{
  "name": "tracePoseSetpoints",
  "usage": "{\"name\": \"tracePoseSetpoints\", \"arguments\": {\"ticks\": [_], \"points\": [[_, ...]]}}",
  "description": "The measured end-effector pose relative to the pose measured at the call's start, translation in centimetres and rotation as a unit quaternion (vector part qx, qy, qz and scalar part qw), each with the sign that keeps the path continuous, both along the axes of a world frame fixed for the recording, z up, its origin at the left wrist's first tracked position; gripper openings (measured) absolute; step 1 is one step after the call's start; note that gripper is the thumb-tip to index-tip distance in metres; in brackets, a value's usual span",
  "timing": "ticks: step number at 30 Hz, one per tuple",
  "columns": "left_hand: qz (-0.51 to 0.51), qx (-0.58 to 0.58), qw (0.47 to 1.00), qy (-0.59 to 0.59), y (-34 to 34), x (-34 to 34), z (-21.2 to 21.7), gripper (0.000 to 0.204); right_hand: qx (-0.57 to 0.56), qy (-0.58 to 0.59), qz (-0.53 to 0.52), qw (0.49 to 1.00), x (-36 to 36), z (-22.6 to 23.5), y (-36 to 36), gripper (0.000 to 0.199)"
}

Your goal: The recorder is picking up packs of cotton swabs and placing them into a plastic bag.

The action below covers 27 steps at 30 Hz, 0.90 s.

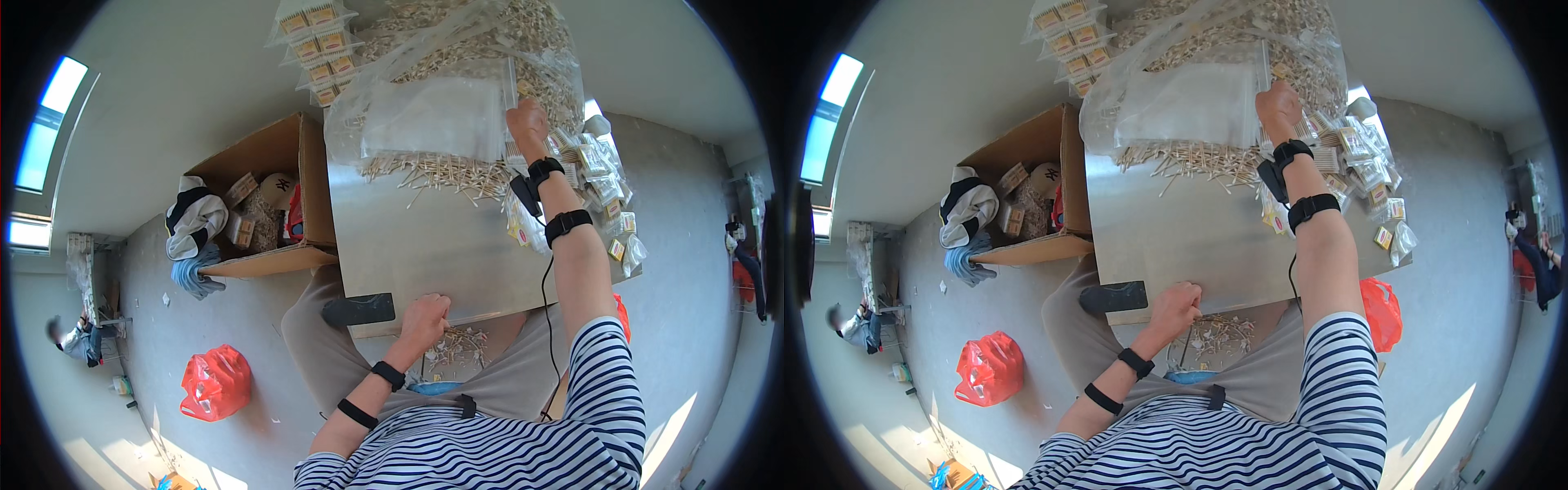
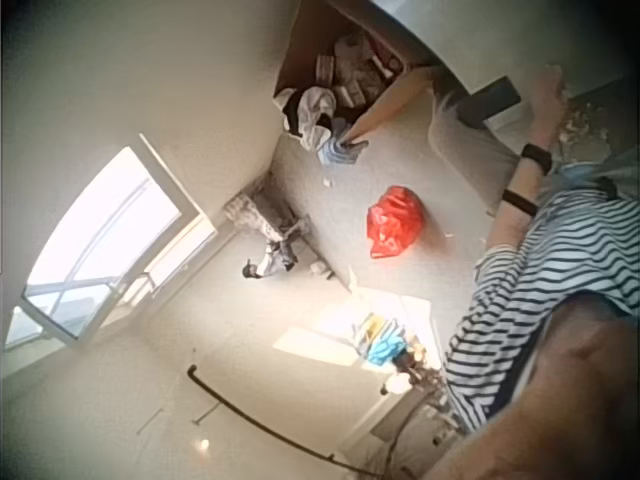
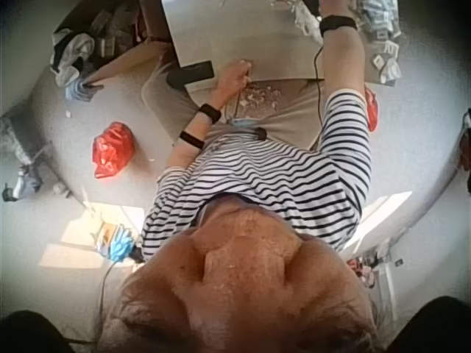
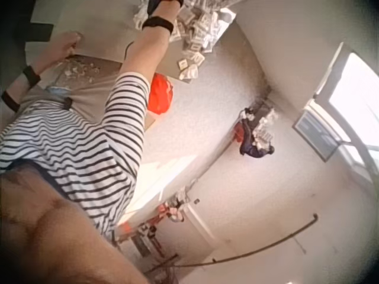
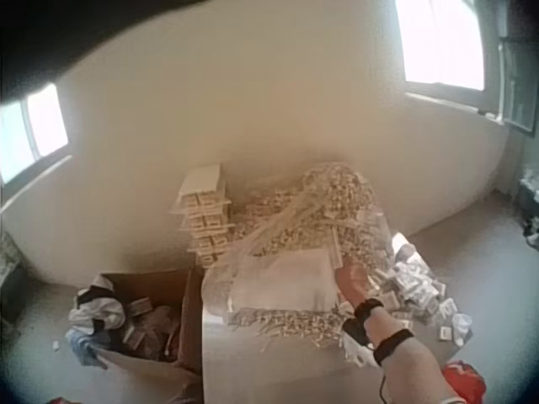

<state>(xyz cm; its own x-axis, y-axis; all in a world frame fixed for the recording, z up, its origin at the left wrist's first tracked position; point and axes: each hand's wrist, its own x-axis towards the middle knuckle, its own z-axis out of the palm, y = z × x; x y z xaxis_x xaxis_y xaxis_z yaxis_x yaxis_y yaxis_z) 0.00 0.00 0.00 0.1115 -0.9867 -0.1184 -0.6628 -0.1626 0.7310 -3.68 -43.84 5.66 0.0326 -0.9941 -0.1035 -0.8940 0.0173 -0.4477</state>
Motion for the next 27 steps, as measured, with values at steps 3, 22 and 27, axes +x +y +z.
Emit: {"name": "tracePoseSetpoints", "arguments": {"ticks": [3, 22, 27], "points": [[-0.001, -0.011, 1.0, 0.004, -0.3, -0.3, 0.0, 0.021, -0.114, 0.077, -0.025, 0.99, -0.7, -0.7, 0.3, 0.037], [0.023, -0.007, 1.0, 0.002, 0.6, 0.3, 0.2, 0.017, -0.074, 0.142, 0.063, 0.985, 2.4, -2.3, 7.5, 0.013], [0.007, -0.018, 1.0, 0.006, -0.1, -0.3, 0.2, 0.017, -0.077, 0.162, 0.087, 0.98, 0.5, -5.6, 6.6, 0.029]]}}
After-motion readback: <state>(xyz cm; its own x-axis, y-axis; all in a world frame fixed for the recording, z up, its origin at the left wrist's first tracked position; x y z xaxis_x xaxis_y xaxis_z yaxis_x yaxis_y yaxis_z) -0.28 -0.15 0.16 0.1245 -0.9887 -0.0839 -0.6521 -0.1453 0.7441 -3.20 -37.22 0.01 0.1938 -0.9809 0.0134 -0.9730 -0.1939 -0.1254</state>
